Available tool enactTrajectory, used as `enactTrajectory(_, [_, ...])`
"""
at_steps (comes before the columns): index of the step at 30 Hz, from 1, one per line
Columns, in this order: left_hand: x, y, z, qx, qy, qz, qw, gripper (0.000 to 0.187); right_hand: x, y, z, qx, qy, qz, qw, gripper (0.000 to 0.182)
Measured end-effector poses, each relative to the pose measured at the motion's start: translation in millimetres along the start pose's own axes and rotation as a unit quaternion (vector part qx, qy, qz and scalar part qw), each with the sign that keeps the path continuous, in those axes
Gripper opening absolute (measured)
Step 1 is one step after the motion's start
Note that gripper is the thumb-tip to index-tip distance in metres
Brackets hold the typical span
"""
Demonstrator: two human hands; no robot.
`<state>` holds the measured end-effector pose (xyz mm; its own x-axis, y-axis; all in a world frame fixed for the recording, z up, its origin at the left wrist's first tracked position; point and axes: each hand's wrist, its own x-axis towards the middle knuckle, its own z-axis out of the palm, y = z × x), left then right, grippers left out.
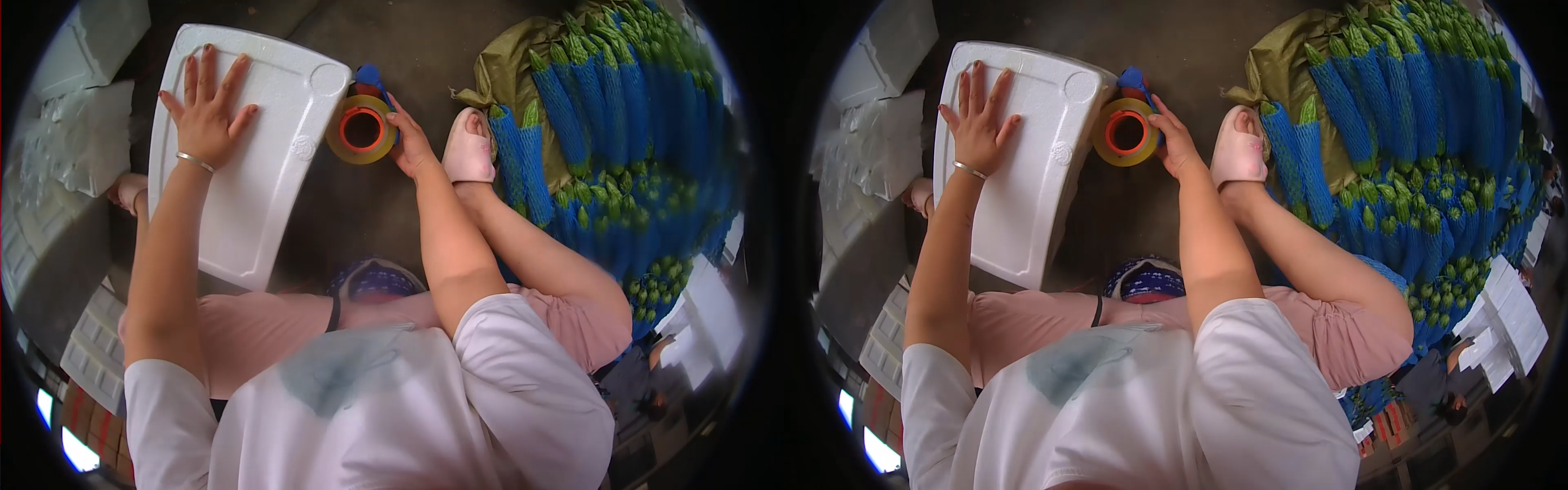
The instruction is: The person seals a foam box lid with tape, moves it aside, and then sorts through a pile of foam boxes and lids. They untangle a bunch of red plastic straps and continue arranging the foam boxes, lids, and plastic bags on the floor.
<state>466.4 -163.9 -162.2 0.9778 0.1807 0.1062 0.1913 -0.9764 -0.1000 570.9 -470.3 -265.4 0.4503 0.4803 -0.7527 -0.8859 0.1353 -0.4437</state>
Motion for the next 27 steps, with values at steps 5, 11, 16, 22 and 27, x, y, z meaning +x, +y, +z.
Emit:
enactTrajectory(5, [0.4, -1.6, 2.1, 0.001, 0.006, 0.004, 1.000, 0.064, -45.8, 53.2, -38.0, 0.044, -0.049, 0.187, 0.980, 0.060])
enactTrajectory(11, [20.6, -21.4, 17.2, 0.011, 0.028, -0.071, 0.997, 0.061, 11.3, 23.2, 31.9, 0.056, -0.096, 0.061, 0.992, 0.062])
enactTrajectory(16, [97.7, -60.8, 17.5, 0.031, -0.067, -0.301, 0.951, 0.063, 144.6, -89.3, 91.5, -0.081, -0.159, 0.064, 0.982, 0.048])
enactTrajectory(22, [196.0, -96.7, 17.5, -0.007, -0.111, -0.446, 0.888, 0.064, 215.5, -187.3, 144.8, -0.168, -0.225, 0.106, 0.954, 0.047])
enactTrajectory(27, [198.4, -92.7, 12.0, -0.029, -0.109, -0.446, 0.888, 0.064, 112.1, -116.6, 29.4, -0.200, -0.141, 0.061, 0.968, 0.060])
